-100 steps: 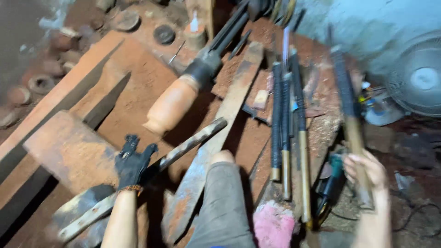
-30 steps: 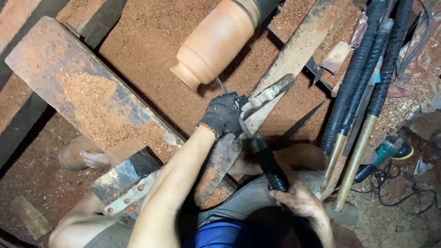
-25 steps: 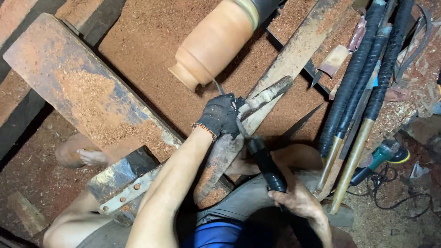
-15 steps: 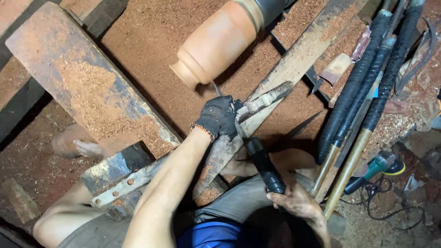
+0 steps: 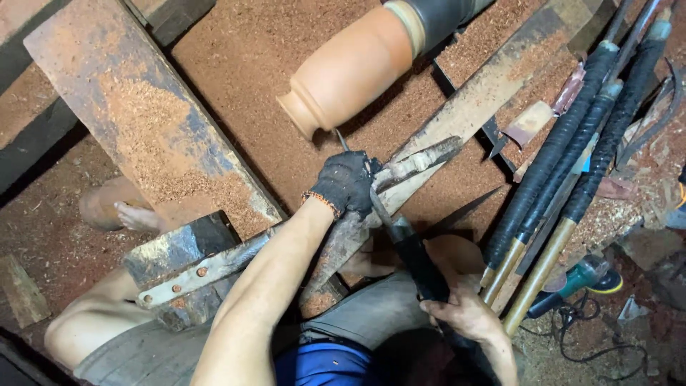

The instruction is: Shaping and smoothing a wooden vase on a lathe using hand-held tools.

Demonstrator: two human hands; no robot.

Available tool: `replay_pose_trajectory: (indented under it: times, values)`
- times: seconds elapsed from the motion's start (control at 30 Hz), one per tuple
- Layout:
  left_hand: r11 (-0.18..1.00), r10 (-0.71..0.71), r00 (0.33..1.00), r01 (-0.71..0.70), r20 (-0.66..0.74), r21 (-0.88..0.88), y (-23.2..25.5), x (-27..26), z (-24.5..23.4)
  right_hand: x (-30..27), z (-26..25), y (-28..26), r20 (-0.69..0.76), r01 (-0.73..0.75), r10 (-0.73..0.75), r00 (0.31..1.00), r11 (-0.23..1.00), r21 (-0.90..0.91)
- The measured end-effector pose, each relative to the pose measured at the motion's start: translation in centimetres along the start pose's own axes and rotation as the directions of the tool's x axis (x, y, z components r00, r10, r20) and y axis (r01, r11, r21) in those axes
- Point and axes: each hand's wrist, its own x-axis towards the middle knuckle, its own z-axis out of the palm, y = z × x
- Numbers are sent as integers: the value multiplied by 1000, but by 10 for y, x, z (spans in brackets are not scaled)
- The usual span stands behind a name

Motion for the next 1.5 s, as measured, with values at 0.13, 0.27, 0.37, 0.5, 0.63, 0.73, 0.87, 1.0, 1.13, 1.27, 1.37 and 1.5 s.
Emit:
replay_pose_trajectory:
  times: [0.13, 0.27, 0.37, 0.5, 0.63, 0.73, 0.87, 1.0, 1.13, 1.27, 1.37, 1.5]
  values:
    - [1000, 16, 999, -15, 43, -28, 0, -1, -6, 5, 21, 25, -62, 54, -50, 997, 997, 63]
    - [996, 87, 996, -87, 36, 4, -8, 4, 3, -12, 50, -11, -44, 161, -155, 987, 951, 264]
    - [977, 211, 969, -212, -127, 5, -13, 9, 15, -4, 63, 13, -74, 152, -137, 988, 951, 267]
    - [979, 195, 981, -194, -11, 54, -5, 5, -3, 22, 70, 90, -101, 192, -171, 980, 948, 254]
    - [981, 190, 981, -188, -35, 48, -11, 13, 9, -5, 70, 10, -31, 176, -174, 984, 946, 272]
    - [977, 206, 973, -200, -100, 69, -24, 25, 32, -5, 61, 6, -14, 180, -182, 983, 957, 228]
    - [995, 99, 995, -99, -13, 31, -8, 7, 2, -9, 50, -11, 50, 219, -241, 969, 937, 271]
    - [1000, 15, 996, -17, 84, 26, 0, -1, -9, 10, 31, 22, 126, 63, -70, 989, 996, 63]
    - [998, -18, 996, 12, 87, 70, 3, -3, -12, 10, 21, 12, 228, 131, -152, 962, 986, 105]
    - [993, -120, 985, 116, 124, 34, 8, -5, -18, 9, 13, 16, 208, 71, -98, 973, 989, 132]
    - [995, -102, 988, 101, 115, 17, 2, -1, -10, 6, 11, -3, 181, 60, -81, 980, 991, 123]
    - [995, -103, 991, 101, 88, 20, 0, -2, -8, 13, 1, 7, 154, -2, -15, 988, 994, 106]
